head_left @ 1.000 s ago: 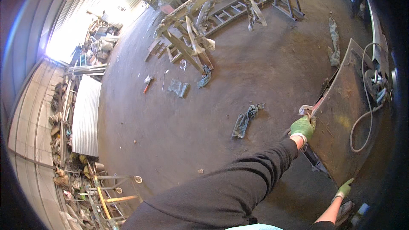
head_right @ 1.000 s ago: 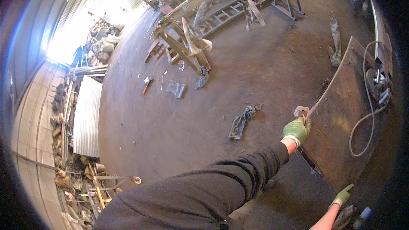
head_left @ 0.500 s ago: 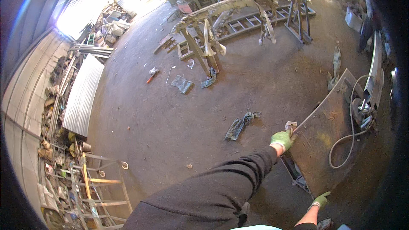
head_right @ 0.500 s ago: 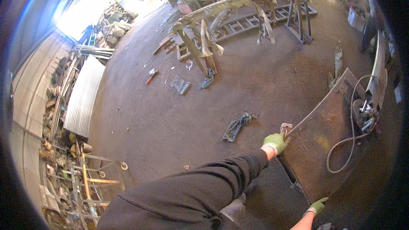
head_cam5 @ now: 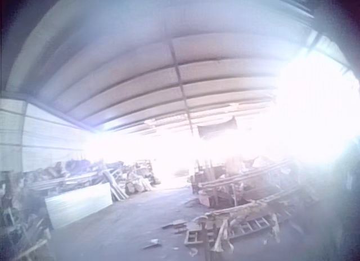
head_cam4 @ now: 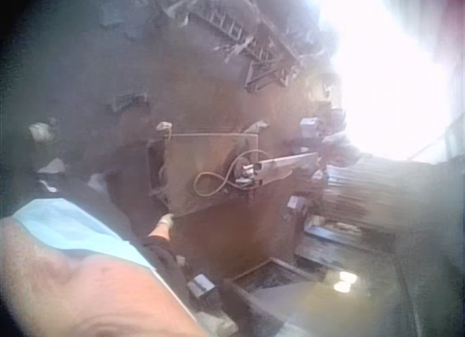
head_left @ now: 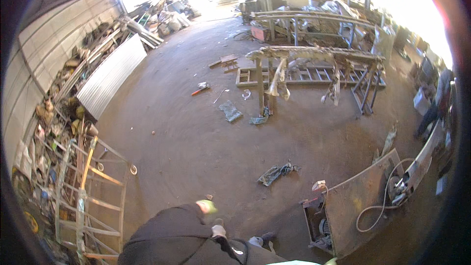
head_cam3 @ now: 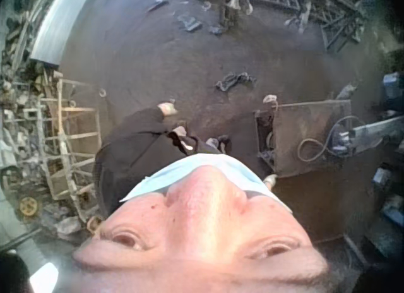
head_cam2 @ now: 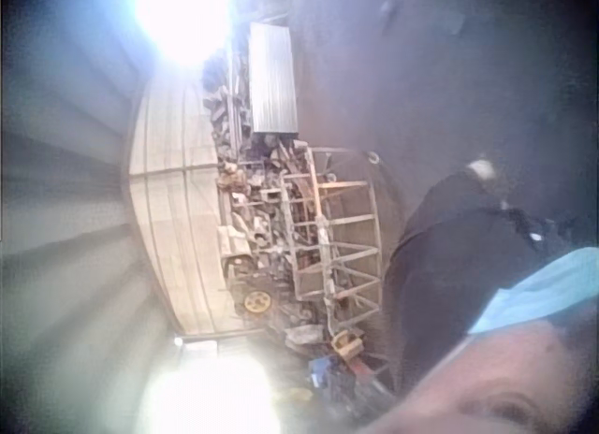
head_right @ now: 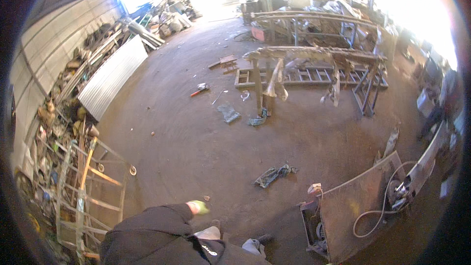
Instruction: The person moves a large flat metal sheet across a cluttered workshop floor, then picks up and repositions a metal frame structure. The person also handles a long metal bar and places it on a workbench. The person wears gloves and moves among scattered metal pieces and equipment.
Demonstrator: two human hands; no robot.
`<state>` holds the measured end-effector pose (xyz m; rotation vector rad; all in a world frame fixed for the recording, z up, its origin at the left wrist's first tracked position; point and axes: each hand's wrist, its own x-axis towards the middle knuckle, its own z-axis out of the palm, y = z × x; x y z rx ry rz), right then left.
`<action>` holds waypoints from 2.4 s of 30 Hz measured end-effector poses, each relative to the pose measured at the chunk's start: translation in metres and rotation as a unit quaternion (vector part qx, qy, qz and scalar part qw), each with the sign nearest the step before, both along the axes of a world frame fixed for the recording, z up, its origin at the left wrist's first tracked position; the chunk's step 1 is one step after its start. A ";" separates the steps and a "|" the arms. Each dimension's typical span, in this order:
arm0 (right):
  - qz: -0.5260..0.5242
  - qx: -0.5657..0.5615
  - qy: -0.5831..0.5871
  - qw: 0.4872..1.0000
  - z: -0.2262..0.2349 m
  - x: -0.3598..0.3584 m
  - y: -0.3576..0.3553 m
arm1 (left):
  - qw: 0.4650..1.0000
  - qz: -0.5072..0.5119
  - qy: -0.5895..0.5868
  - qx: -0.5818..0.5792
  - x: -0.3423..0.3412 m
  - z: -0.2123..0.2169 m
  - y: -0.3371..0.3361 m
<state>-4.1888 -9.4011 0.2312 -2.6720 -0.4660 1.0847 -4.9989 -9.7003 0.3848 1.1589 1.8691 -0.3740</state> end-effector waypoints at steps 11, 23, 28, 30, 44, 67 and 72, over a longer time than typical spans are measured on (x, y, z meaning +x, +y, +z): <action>0.281 -0.119 0.216 0.927 0.092 -0.261 -0.008 | 0.892 0.453 0.001 0.006 -0.009 0.002 -0.272; 0.476 -0.099 0.281 0.827 0.145 -0.550 0.001 | 0.843 0.537 0.033 0.001 0.047 -0.028 -0.548; 0.626 -0.188 0.223 0.723 0.157 -0.695 -0.048 | 0.668 0.737 0.092 0.043 0.066 0.005 -0.527; 0.670 -0.213 0.207 0.681 0.143 -0.744 -0.065 | 0.649 0.747 0.134 0.058 0.070 0.018 -0.505; 0.852 -0.241 0.183 0.427 0.119 -1.020 -0.167 | 0.559 0.827 0.048 -0.043 0.168 0.011 -0.487; 0.918 -0.294 0.113 0.240 0.077 -1.229 -0.319 | 0.527 0.850 0.019 -0.002 0.269 -0.044 -0.449; 0.982 -0.122 0.110 -0.095 0.031 -1.286 -0.264 | 0.612 0.788 0.063 -0.029 0.158 -0.040 -0.582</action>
